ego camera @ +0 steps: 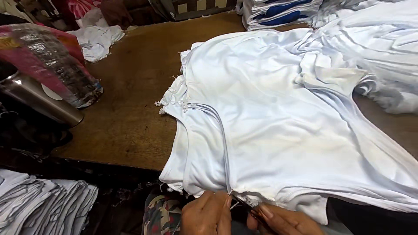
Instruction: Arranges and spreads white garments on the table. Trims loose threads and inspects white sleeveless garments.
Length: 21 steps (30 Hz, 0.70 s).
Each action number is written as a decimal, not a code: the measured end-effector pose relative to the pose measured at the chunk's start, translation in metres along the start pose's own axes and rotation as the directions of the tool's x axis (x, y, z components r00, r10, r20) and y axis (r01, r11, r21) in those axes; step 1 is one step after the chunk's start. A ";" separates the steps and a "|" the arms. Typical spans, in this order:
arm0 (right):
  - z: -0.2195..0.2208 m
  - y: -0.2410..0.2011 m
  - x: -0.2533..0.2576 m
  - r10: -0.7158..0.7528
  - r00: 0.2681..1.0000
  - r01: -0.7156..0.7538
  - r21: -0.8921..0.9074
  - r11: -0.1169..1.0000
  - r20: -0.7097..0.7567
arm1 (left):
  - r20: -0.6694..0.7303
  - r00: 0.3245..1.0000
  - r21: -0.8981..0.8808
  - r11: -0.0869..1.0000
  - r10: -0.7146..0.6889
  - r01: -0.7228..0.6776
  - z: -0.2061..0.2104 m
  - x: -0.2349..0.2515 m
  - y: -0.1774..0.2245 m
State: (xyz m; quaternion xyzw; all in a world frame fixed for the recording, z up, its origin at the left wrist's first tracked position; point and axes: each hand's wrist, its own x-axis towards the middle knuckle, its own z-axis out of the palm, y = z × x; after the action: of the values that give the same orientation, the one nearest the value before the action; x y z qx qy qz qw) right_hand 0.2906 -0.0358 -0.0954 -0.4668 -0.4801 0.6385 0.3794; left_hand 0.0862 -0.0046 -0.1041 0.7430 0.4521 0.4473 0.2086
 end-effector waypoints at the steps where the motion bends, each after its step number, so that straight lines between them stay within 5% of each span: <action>1: 0.001 0.000 0.002 0.002 1.000 -0.002 0.005 1.000 -0.013 | -0.006 1.000 0.022 1.000 0.012 -0.012 -0.001 0.000 0.001; 15: 0.012 0.004 0.014 -0.058 0.992 0.052 -0.059 0.997 -0.115 | 0.015 1.000 0.030 0.999 0.025 -0.026 -0.001 -0.004 0.004; 21: -0.026 -0.032 -0.015 -0.263 0.964 0.241 -0.528 0.814 0.034 | 0.175 0.984 0.030 0.999 -0.035 0.031 -0.017 -0.008 -0.003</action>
State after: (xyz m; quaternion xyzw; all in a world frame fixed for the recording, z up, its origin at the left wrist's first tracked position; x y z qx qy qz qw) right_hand 0.3208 -0.0350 -0.0639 -0.4981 -0.6865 0.4164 0.3274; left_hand 0.0685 -0.0120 -0.1011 0.7746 0.4503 0.3705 0.2449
